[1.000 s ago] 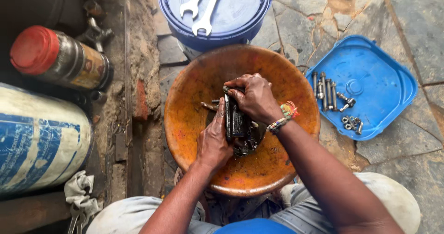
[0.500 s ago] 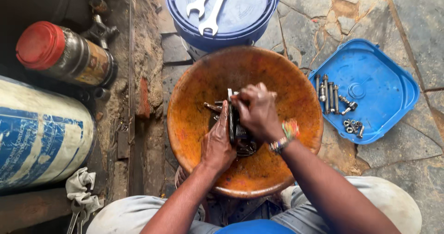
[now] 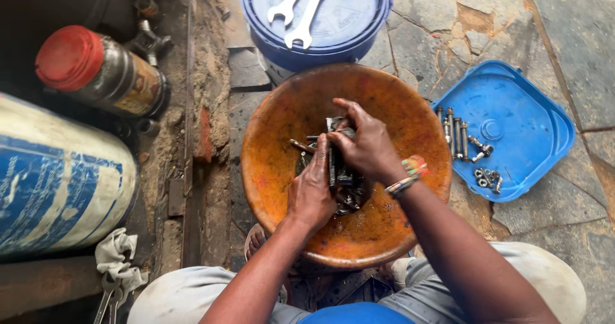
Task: The person scrubs a dark mechanical part with a brush and their hands in a basin of liquid. They repeatedly dip the part and brush into the liquid, scrubbing all sides of the object.
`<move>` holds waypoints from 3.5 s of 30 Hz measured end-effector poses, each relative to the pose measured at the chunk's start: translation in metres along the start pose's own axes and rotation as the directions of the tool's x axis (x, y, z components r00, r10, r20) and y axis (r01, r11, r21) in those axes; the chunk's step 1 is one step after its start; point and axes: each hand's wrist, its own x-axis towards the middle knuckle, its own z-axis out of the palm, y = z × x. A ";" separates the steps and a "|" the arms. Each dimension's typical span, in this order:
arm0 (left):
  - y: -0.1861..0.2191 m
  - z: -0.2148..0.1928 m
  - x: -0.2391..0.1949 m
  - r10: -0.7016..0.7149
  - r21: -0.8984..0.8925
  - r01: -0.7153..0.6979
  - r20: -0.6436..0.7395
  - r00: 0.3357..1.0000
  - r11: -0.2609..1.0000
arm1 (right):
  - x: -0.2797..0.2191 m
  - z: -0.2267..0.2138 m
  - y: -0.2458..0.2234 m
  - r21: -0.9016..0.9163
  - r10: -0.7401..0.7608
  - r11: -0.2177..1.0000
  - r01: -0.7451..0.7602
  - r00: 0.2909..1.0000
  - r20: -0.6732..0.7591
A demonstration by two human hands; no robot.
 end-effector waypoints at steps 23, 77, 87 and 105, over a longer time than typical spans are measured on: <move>-0.012 0.011 -0.001 0.015 0.072 -0.015 -0.007 1.000 0.997 | -0.044 0.003 -0.021 -0.333 -0.431 0.858 0.391 0.901 -0.053; -0.003 0.008 0.008 0.052 0.108 -0.051 -0.003 0.999 0.993 | -0.004 0.001 0.051 -0.531 -0.295 0.840 0.110 0.914 -0.278; 0.001 -0.002 0.010 -0.032 0.062 0.027 0.081 0.996 0.998 | -0.084 0.008 0.024 0.037 -0.025 0.999 0.039 0.946 -0.324; -0.002 0.000 0.016 -0.042 0.080 0.033 0.108 0.993 0.996 | -0.063 0.005 0.035 -0.365 -0.240 0.923 0.123 0.925 -0.295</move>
